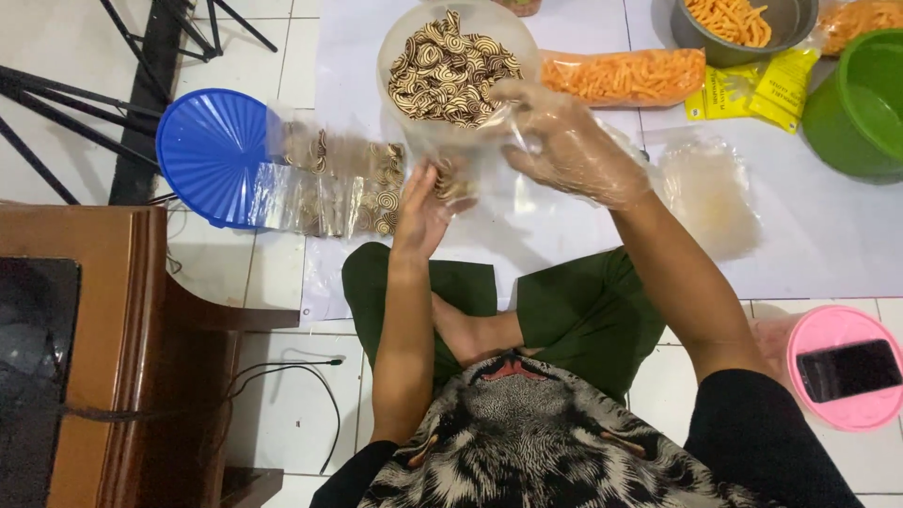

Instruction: Manually filling small plastic bags with spiral-shaped snacks while sitting on the floor.

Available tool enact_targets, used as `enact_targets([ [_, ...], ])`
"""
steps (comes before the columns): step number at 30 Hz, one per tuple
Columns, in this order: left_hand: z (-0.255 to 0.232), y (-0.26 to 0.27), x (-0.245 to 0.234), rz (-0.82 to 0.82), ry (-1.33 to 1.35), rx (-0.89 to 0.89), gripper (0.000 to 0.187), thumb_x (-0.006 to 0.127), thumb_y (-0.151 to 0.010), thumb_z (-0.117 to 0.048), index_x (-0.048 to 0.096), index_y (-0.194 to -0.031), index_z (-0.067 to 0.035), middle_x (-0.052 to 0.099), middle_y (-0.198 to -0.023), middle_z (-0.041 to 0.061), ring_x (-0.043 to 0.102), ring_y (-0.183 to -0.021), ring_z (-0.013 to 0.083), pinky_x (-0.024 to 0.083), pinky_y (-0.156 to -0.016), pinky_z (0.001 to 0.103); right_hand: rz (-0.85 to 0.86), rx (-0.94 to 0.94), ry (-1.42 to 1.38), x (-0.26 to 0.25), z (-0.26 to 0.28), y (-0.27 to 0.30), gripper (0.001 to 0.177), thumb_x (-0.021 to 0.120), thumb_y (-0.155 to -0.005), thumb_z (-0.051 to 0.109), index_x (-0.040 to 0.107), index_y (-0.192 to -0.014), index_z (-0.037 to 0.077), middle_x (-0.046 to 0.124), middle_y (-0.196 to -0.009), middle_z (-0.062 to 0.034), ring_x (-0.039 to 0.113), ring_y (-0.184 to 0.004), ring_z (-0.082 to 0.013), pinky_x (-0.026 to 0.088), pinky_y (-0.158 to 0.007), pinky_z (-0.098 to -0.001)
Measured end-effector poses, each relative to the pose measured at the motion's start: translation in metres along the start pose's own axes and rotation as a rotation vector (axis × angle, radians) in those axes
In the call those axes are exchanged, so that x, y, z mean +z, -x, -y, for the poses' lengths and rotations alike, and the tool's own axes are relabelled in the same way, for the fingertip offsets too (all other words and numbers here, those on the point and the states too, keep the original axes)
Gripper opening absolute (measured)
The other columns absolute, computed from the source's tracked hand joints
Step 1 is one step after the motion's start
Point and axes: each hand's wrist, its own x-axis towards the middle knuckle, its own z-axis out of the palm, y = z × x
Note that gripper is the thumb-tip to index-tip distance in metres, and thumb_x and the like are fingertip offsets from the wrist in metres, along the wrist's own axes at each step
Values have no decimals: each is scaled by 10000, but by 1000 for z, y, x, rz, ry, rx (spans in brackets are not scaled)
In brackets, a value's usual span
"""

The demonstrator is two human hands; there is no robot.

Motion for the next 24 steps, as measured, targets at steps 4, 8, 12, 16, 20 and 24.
enact_targets([
  [4, -1, 1, -2, 39, 43, 3, 543, 556, -1030, -33, 374, -1530, -140, 545, -1442, 222, 648, -1224, 390, 649, -884, 436, -3, 76, 17, -4, -12, 17, 310, 723, -892, 34, 710, -1180, -79, 617, -1293, -251, 596, -703, -200, 541, -593, -279],
  [8, 11, 8, -5, 88, 120, -84, 652, 544, -1057, -175, 232, -1630, -156, 485, -1501, 311, 652, -1220, 348, 644, -891, 451, -146, 149, -110, 5, -22, 22, 384, 717, -863, -91, 746, -1228, 24, 715, -951, -129, 509, -617, -137, 449, -529, -247],
  [12, 25, 14, -6, 51, 101, -174, 619, 570, -1027, -63, 321, -1593, -44, 573, -1420, 276, 689, -1158, 346, 639, -886, 386, -147, 190, -132, 9, -27, 18, 73, 708, -967, -43, 753, -910, -49, 629, -681, -63, 436, -503, -103, 347, -459, -255],
  [16, 42, 28, -11, 44, 114, -255, 621, 566, -1045, -119, 313, -1605, -25, 550, -1428, 307, 697, -1046, 256, 614, -852, 330, 7, 123, -118, -3, -35, 8, 304, 741, -826, -67, 777, -1126, -40, 755, -873, -129, 483, -523, -140, 416, -479, -294],
  [20, 46, 39, -6, 85, 123, -353, 731, 705, -909, 45, 362, -1553, -4, 643, -1287, 259, 704, -1002, 260, 605, -880, 312, 136, 358, -215, -3, -41, -2, 431, 581, -800, -99, 776, -1161, 35, 741, -818, -66, 387, -418, -64, 325, -368, -229],
  [24, 51, 38, -24, 40, 202, -301, 626, 639, -973, -20, 378, -1542, -18, 591, -1392, 267, 674, -1157, 328, 592, -970, 489, 78, 223, -181, 5, -50, -1, 496, 638, -736, -158, 771, -1187, 2, 725, -878, -113, 492, -574, -136, 433, -524, -269],
])
